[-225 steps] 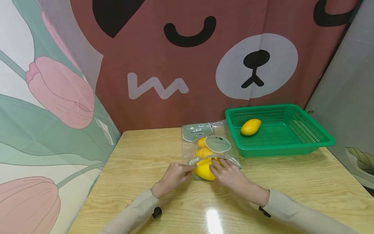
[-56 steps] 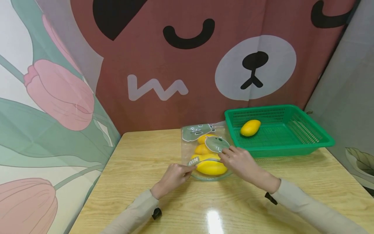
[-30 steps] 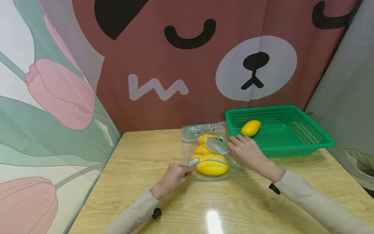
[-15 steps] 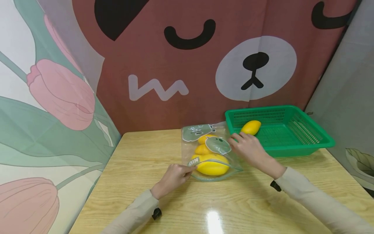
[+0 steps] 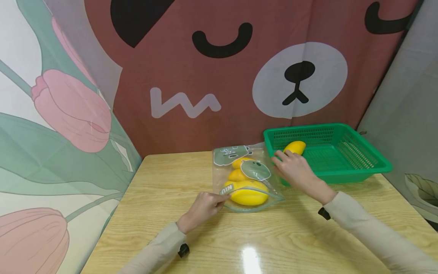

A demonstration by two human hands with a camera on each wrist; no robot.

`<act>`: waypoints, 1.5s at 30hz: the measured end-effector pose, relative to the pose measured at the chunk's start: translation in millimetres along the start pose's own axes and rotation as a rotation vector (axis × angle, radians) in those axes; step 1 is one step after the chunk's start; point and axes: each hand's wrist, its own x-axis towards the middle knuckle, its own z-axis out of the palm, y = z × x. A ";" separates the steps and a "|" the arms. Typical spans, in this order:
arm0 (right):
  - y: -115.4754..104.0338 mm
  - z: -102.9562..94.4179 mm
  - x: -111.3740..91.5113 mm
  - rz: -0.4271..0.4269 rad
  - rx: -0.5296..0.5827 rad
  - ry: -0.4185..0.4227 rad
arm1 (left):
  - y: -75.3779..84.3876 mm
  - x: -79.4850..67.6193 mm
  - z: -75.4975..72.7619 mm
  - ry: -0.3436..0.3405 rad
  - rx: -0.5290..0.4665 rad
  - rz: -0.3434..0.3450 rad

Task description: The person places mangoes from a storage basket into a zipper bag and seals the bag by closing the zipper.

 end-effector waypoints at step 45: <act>53.9 23.1 -4.9 0.204 0.039 -0.227 | 2.9 0.7 -2.7 -0.023 -0.002 -0.015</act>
